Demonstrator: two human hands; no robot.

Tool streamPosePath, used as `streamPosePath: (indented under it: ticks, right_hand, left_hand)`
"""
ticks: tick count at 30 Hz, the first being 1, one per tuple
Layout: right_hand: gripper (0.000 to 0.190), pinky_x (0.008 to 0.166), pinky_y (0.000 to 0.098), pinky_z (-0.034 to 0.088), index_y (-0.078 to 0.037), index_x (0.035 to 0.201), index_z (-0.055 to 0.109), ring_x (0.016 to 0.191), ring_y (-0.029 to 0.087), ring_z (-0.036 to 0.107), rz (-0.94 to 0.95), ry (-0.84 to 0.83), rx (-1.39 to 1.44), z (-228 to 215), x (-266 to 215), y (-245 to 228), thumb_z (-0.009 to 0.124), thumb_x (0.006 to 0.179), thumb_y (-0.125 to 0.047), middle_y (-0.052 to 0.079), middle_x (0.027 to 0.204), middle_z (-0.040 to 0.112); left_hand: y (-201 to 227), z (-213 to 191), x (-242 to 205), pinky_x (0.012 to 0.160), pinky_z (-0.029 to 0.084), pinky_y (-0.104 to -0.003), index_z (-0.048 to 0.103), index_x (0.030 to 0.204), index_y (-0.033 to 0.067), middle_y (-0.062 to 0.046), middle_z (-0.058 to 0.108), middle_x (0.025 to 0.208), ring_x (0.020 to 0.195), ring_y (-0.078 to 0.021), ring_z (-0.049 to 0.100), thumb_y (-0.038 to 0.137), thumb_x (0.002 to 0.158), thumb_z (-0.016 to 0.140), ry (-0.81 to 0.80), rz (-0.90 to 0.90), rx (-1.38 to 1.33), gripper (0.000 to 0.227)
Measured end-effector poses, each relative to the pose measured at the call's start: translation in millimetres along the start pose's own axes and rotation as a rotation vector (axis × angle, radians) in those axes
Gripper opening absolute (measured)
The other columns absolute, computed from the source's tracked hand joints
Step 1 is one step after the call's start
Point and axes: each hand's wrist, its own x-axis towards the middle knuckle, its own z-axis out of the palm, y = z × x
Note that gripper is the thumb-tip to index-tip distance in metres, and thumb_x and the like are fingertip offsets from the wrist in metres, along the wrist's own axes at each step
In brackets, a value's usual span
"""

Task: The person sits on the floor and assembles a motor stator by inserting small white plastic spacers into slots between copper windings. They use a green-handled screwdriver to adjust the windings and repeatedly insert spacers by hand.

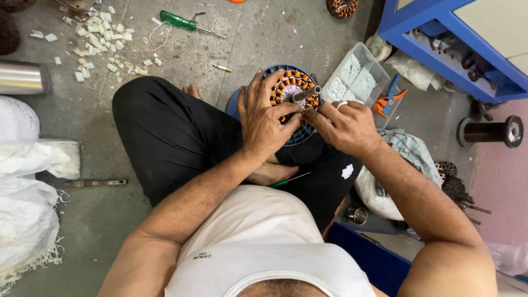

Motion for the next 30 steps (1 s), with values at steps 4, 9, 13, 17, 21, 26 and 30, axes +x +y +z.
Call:
streamPosePath:
  ticks: [4,9,13,17,21,26,30]
  right_hand:
    - [0.019,0.054,0.0327,0.048,-0.007,0.103,0.071,0.061,0.016,0.062,0.088,-0.006,0.057,8,1,-5,0.079,0.09,-0.018,0.004,0.088,0.067]
    - [0.013,0.044,0.027,0.051,-0.004,0.096,0.069,0.046,0.008,0.064,0.935,-0.216,0.864,27,3,-16,0.067,0.097,-0.017,0.0,0.062,0.065]
    - [0.02,0.039,0.0301,0.044,-0.004,0.09,0.071,0.04,0.012,0.056,1.184,-0.349,1.081,25,3,-7,0.069,0.097,-0.023,0.003,0.056,0.059]
    - [0.019,0.05,0.0305,0.047,-0.006,0.096,0.069,0.053,0.016,0.059,0.74,-0.11,0.652,13,-2,-6,0.074,0.098,-0.024,0.005,0.072,0.063]
    - [0.019,0.054,0.0341,0.05,-0.008,0.108,0.073,0.059,0.016,0.061,0.141,-0.015,0.123,1,-5,-3,0.078,0.091,-0.013,0.004,0.082,0.062]
    - [0.027,0.053,0.034,0.05,-0.008,0.111,0.074,0.06,0.016,0.061,0.035,0.009,0.06,2,-2,-3,0.077,0.085,-0.014,0.003,0.091,0.065]
    - [0.019,0.052,0.0361,0.048,-0.007,0.092,0.064,0.058,0.02,0.061,0.239,-0.04,0.125,19,-1,-12,0.076,0.095,-0.021,0.006,0.076,0.06]
  left_hand:
    - [1,-1,-1,0.123,0.012,-0.068,0.084,0.095,0.0259,-0.005,0.043,0.155,0.152,-0.0374,0.027,0.03,0.073,0.089,0.023,0.002,-0.002,0.022]
    - [1,-2,-1,0.123,0.013,-0.068,0.084,0.095,0.0249,-0.005,0.043,0.156,0.152,-0.0377,0.026,0.03,0.074,0.088,0.015,0.0,-0.008,0.022]
    - [1,-3,0,0.124,0.013,-0.068,0.084,0.094,0.0245,-0.005,0.042,0.157,0.152,-0.038,0.026,0.031,0.074,0.087,0.023,0.013,-0.011,0.02]
    - [0,-2,-1,0.123,0.013,-0.068,0.084,0.094,0.0246,-0.005,0.042,0.156,0.152,-0.0379,0.026,0.031,0.075,0.088,0.017,0.008,-0.016,0.021]
    - [-1,-1,0,0.123,0.013,-0.069,0.084,0.093,0.0249,-0.005,0.043,0.155,0.152,-0.0378,0.027,0.029,0.074,0.088,0.006,0.007,-0.01,0.02]
    - [2,-2,1,0.123,0.014,-0.069,0.084,0.093,0.0253,-0.004,0.044,0.155,0.152,-0.0369,0.028,0.031,0.073,0.089,0.011,-0.011,0.004,0.021]
    - [1,-1,0,0.122,0.014,-0.07,0.084,0.093,0.0248,-0.005,0.044,0.155,0.151,-0.0382,0.028,0.031,0.073,0.089,0.009,0.0,-0.001,0.022]
